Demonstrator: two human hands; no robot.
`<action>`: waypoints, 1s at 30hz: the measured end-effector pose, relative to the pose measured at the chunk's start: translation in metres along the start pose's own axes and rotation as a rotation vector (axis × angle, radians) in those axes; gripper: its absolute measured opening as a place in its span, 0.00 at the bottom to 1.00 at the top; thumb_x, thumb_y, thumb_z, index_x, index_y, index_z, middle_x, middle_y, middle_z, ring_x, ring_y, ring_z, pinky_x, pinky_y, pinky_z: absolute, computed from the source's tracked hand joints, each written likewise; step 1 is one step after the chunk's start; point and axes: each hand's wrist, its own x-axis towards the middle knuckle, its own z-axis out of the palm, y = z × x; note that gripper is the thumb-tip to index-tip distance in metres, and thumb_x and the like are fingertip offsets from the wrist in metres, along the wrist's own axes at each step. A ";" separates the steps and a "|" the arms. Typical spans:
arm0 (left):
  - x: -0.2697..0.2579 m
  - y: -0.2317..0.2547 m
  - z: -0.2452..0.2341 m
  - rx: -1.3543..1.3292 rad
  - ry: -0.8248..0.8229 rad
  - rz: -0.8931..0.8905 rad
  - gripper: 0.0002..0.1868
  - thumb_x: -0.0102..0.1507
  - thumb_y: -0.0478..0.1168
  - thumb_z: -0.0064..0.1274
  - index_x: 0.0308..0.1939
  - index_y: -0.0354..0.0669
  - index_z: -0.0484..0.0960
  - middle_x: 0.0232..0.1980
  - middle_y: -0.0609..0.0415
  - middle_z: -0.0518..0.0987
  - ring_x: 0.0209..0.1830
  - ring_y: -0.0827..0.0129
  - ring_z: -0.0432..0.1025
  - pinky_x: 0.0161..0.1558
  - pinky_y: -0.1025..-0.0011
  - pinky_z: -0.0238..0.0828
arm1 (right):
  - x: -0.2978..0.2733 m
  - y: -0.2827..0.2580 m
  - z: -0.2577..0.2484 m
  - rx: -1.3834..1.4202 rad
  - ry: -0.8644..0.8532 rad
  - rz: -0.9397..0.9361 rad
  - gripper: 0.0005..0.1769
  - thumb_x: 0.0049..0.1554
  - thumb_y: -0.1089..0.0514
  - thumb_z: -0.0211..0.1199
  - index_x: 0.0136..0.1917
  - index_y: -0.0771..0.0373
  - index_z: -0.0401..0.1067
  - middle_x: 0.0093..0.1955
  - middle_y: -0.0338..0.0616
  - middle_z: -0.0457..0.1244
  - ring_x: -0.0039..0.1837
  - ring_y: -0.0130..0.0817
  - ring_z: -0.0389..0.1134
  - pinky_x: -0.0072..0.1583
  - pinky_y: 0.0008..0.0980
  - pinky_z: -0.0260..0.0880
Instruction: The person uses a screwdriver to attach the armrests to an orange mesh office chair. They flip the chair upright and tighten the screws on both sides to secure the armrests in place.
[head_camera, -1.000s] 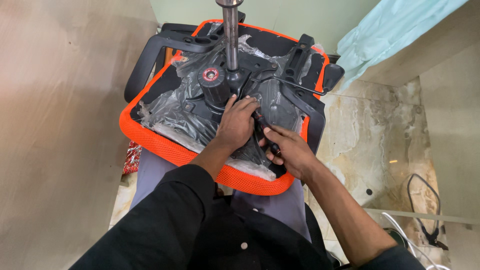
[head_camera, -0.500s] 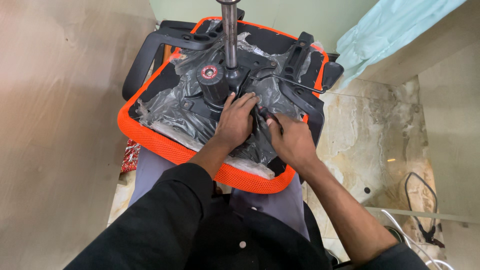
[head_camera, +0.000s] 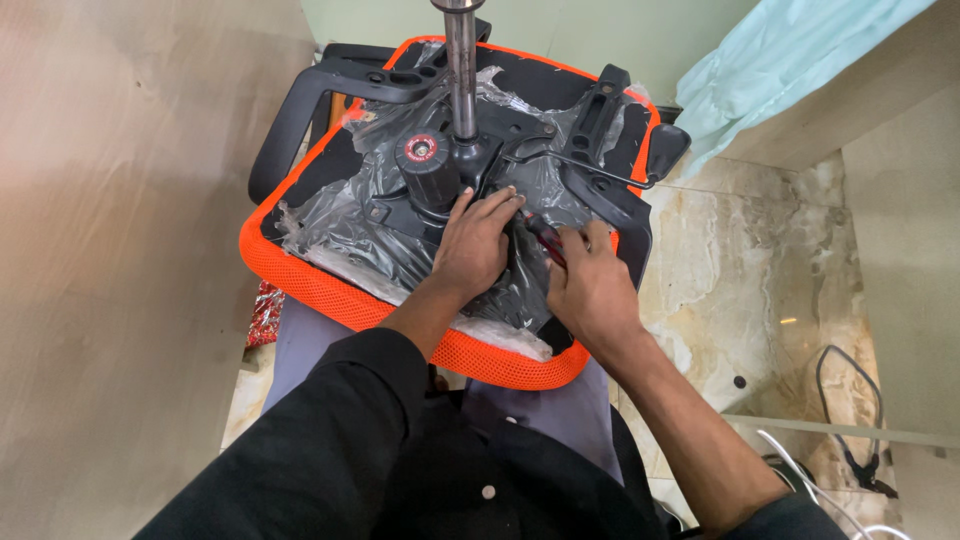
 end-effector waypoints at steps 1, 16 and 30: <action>0.000 0.000 0.000 0.014 0.001 -0.001 0.30 0.60 0.28 0.47 0.68 0.40 0.72 0.72 0.49 0.69 0.73 0.60 0.62 0.77 0.52 0.40 | 0.000 0.003 0.004 0.116 -0.035 0.100 0.22 0.57 0.55 0.66 0.62 0.66 0.72 0.50 0.59 0.66 0.46 0.53 0.73 0.47 0.42 0.73; 0.002 0.001 0.000 0.021 -0.033 -0.018 0.31 0.60 0.28 0.46 0.70 0.45 0.72 0.75 0.53 0.68 0.75 0.61 0.61 0.78 0.54 0.39 | 0.009 -0.010 -0.007 -0.096 -0.150 0.057 0.32 0.51 0.52 0.69 0.68 0.59 0.72 0.52 0.55 0.66 0.48 0.49 0.71 0.47 0.43 0.71; 0.000 -0.001 0.001 0.031 -0.026 -0.010 0.30 0.61 0.29 0.48 0.68 0.47 0.73 0.74 0.53 0.69 0.74 0.63 0.63 0.79 0.54 0.41 | 0.010 0.012 0.019 -0.012 0.008 -0.104 0.47 0.44 0.34 0.77 0.65 0.68 0.70 0.50 0.58 0.66 0.47 0.52 0.72 0.49 0.45 0.74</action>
